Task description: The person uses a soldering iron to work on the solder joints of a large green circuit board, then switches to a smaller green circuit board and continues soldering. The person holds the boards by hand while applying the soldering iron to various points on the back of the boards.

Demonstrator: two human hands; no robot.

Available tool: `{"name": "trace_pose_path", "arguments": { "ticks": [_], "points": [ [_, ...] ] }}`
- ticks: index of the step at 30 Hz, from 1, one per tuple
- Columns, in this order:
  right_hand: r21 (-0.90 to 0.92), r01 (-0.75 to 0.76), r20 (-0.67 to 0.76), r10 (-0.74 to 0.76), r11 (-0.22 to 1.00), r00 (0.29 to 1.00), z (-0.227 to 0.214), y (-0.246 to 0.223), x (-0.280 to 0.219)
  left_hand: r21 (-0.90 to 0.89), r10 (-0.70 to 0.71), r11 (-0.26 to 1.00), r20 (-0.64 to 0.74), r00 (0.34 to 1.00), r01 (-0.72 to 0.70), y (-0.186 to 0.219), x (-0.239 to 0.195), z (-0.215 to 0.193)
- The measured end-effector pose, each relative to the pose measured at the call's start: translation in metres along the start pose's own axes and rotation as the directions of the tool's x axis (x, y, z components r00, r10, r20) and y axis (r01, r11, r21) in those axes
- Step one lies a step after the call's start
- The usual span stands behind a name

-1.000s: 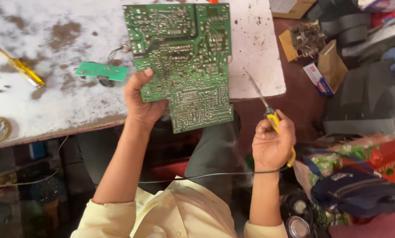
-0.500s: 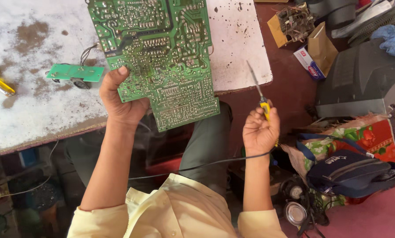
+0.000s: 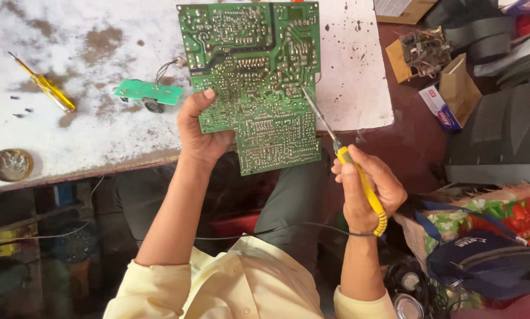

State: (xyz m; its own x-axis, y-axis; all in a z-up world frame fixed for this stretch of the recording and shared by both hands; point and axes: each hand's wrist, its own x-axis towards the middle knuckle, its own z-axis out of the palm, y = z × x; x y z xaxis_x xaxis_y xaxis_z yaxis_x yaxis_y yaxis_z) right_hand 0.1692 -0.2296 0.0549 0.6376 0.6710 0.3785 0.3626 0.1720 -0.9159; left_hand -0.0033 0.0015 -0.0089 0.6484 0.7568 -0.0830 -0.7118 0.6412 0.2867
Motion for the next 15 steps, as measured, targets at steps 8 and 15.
{"name": "trace_pose_path", "arguments": {
  "ticks": [8,15],
  "points": [
    [-0.090,0.035,0.035,-0.032,0.995,0.999,0.0097,-0.0109,0.0090,0.020,0.001,1.000,-0.016,1.000,-0.001,0.0020,-0.0016,0.0042],
    [-0.072,0.008,0.022,-0.007,0.997,1.000,0.0085,-0.0082,0.0073,0.002,-0.005,1.000,-0.023,1.000,0.005,0.0016,-0.0005,0.0023]
  ]
}}
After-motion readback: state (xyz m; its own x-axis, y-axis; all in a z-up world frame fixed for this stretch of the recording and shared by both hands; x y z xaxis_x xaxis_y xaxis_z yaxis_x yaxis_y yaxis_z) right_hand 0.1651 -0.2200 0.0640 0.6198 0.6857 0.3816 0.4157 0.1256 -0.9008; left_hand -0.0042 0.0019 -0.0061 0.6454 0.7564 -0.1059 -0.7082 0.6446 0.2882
